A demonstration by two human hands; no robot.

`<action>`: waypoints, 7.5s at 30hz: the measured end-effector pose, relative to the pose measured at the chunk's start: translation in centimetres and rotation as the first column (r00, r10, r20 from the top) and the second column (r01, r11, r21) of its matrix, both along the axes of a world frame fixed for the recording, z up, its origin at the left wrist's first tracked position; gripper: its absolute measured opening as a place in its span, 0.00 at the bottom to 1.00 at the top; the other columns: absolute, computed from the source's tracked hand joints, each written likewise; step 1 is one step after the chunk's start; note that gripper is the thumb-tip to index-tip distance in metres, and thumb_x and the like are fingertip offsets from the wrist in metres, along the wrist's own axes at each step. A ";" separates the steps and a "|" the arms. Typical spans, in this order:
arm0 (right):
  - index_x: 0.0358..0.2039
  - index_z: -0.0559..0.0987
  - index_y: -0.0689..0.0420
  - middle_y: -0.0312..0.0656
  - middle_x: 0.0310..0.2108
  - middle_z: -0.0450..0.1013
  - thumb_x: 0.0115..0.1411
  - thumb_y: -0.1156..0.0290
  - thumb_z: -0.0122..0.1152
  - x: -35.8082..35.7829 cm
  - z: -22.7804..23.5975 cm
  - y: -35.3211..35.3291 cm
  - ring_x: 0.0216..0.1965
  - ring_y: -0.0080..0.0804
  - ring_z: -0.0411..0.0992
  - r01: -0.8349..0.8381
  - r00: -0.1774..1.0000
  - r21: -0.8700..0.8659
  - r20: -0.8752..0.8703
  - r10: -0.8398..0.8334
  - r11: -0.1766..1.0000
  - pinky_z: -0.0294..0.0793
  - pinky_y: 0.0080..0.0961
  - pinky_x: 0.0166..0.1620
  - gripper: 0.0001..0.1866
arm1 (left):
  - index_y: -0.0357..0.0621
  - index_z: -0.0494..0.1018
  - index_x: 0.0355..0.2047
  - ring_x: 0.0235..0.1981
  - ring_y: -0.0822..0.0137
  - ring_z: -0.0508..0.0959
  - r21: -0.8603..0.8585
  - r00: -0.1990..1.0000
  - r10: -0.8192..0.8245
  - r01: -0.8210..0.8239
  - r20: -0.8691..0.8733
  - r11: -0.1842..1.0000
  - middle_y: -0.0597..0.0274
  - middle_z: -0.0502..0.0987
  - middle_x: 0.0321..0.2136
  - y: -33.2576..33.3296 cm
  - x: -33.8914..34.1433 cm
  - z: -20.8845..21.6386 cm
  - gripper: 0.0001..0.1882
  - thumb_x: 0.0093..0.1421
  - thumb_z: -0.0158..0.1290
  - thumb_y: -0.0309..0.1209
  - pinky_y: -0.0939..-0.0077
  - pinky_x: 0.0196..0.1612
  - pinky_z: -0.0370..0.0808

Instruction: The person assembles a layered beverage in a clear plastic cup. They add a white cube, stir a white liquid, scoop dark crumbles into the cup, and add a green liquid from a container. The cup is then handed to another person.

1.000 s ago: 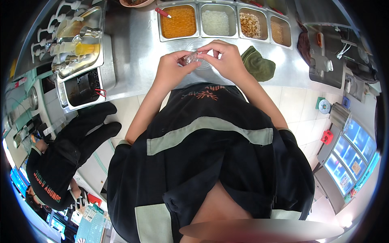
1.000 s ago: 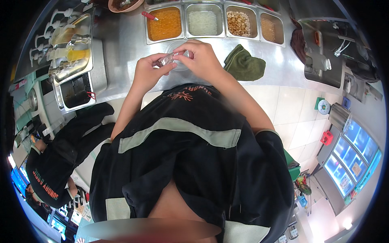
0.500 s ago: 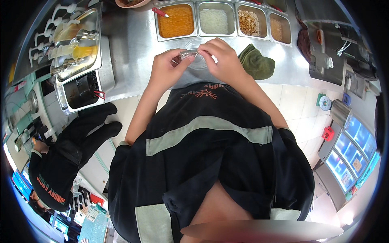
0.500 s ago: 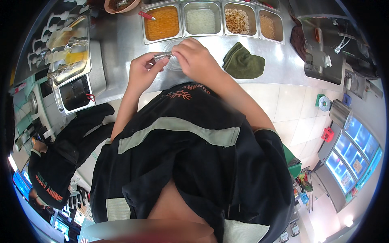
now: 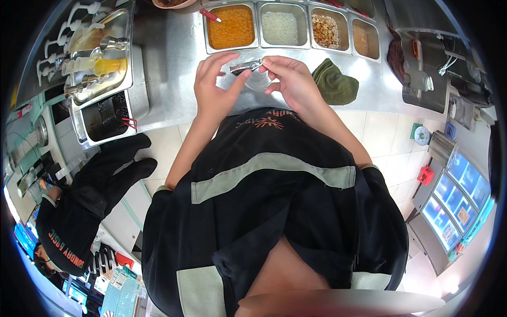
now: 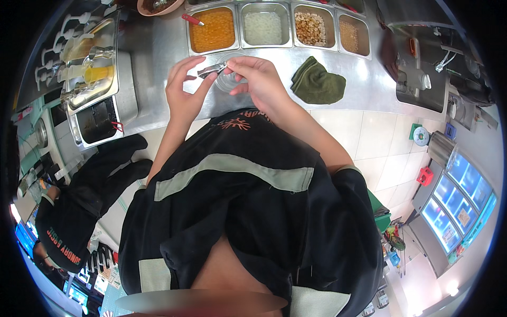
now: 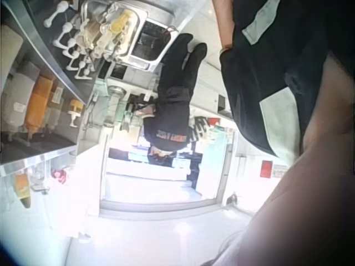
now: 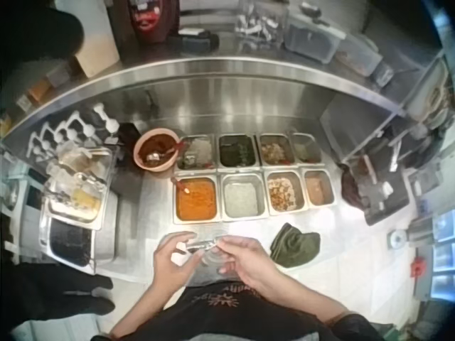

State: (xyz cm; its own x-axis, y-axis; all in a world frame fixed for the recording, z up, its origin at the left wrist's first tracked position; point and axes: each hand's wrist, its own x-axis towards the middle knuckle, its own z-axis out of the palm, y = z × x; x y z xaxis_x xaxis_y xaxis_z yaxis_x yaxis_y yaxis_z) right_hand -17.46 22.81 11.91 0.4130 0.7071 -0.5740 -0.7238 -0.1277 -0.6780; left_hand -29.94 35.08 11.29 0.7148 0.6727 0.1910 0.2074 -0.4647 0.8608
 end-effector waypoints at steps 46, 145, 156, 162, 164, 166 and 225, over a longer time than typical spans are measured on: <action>0.37 0.68 0.59 0.34 0.29 0.69 0.65 0.70 0.46 8.2 -2.3 3.3 0.24 0.16 0.56 -0.306 0.879 0.066 0.403 0.255 0.950 0.63 0.15 0.33 0.06 | 0.41 0.73 0.29 0.40 0.62 0.69 0.122 0.378 -0.770 0.921 -0.514 0.370 0.61 0.73 0.32 3.5 6.7 2.6 0.06 0.48 0.51 0.22 0.68 0.46 0.64; 0.29 0.82 0.55 0.44 0.31 0.78 0.50 0.68 0.55 54.8 37.2 -16.5 0.35 0.39 0.77 0.824 -0.541 -0.187 0.020 0.841 0.535 0.76 0.33 0.36 0.09 | 0.42 0.77 0.38 0.21 0.79 0.68 0.321 0.689 -0.692 0.719 -0.216 0.616 0.67 0.79 0.30 -12.5 42.0 30.0 0.21 0.53 0.57 0.46 0.82 0.23 0.62; 0.21 0.80 0.56 0.46 0.24 0.76 0.47 0.72 0.56 51.0 36.7 -19.4 0.30 0.39 0.77 0.714 -0.682 -0.138 0.081 0.727 0.686 0.76 0.32 0.31 0.05 | 0.55 0.75 0.44 0.45 0.55 0.74 0.714 0.973 -0.230 0.182 -0.029 0.677 0.56 0.72 0.42 -17.6 63.3 30.0 0.16 0.55 0.54 0.40 0.61 0.45 0.72; 0.23 0.79 0.59 0.48 0.27 0.75 0.47 0.74 0.55 51.3 35.4 -20.8 0.30 0.41 0.77 0.717 -0.673 -0.038 0.218 0.706 0.696 0.77 0.32 0.31 0.05 | 0.48 0.77 0.37 0.43 0.54 0.77 0.775 0.978 -0.194 0.178 -0.074 0.606 0.54 0.70 0.46 -17.5 64.7 29.5 0.11 0.58 0.50 0.35 0.59 0.43 0.75; 0.25 0.78 0.60 0.49 0.27 0.75 0.47 0.75 0.55 51.5 35.3 -21.2 0.30 0.41 0.77 0.730 -0.658 -0.002 0.268 0.704 0.683 0.77 0.32 0.32 0.05 | 0.50 0.78 0.35 0.41 0.54 0.77 0.807 0.984 -0.173 0.139 -0.046 0.575 0.57 0.71 0.45 -17.4 65.0 29.0 0.11 0.56 0.53 0.38 0.59 0.42 0.74; 0.26 0.78 0.60 0.49 0.27 0.74 0.48 0.75 0.54 51.7 35.4 -21.5 0.30 0.42 0.77 0.713 -0.676 0.029 0.292 0.676 0.700 0.77 0.33 0.32 0.06 | 0.50 0.79 0.33 0.38 0.55 0.77 0.838 0.983 -0.181 0.077 0.026 0.540 0.58 0.72 0.41 -17.2 65.4 28.4 0.10 0.55 0.54 0.39 0.61 0.39 0.74; 0.33 0.77 0.62 0.36 0.15 0.62 0.48 0.75 0.65 10.1 17.2 -2.9 0.14 0.29 0.61 -0.081 -0.790 0.264 0.571 -0.224 0.961 0.59 0.23 0.18 0.10 | 0.43 0.56 0.54 0.42 0.48 0.74 -0.668 0.596 0.378 0.392 0.708 0.632 0.43 0.70 0.43 0.2 9.9 21.0 0.33 0.53 0.50 0.47 0.36 0.46 0.72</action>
State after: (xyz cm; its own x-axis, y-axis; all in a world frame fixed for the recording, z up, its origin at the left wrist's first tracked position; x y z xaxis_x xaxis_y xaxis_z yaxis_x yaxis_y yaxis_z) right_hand -7.35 19.88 29.07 -0.0349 0.4941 0.8687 0.9943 -0.0706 0.0801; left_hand -20.08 35.28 32.33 0.5565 0.8248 0.1003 -0.6615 0.3668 0.6542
